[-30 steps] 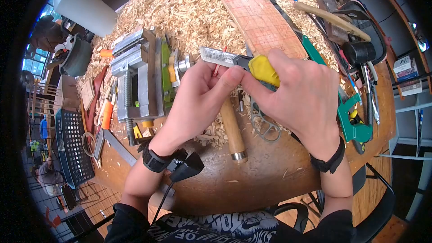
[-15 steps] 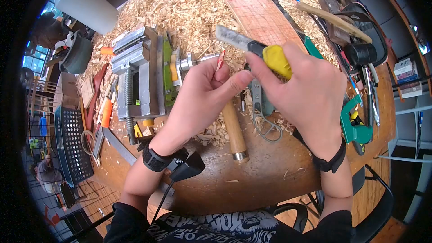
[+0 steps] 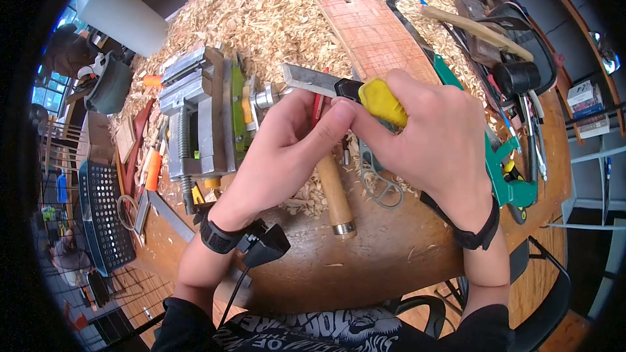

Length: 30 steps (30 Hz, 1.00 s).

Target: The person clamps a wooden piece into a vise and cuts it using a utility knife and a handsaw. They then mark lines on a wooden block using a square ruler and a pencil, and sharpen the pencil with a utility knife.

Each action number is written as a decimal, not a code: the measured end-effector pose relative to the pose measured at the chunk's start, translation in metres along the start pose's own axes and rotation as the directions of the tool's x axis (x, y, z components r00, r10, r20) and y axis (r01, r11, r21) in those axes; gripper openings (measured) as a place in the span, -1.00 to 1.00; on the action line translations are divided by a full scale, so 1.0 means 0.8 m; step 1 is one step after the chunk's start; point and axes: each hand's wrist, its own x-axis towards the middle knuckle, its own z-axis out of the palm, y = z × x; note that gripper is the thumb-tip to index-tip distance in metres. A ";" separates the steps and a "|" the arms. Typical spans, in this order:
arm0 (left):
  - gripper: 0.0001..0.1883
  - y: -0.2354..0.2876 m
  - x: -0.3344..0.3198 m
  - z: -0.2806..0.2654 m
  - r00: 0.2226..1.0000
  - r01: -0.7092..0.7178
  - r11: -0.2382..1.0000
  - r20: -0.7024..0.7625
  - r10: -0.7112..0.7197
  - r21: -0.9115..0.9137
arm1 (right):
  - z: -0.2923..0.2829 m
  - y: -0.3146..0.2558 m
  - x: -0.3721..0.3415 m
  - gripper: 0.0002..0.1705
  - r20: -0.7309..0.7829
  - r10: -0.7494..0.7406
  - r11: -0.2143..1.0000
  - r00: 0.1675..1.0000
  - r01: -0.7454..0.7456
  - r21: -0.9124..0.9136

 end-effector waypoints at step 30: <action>-0.74 -0.002 0.002 -0.008 0.997 -0.007 0.968 -0.066 0.025 0.251 | -0.005 -0.009 -0.005 -0.35 -0.027 -0.040 0.992 0.999 0.037 -0.122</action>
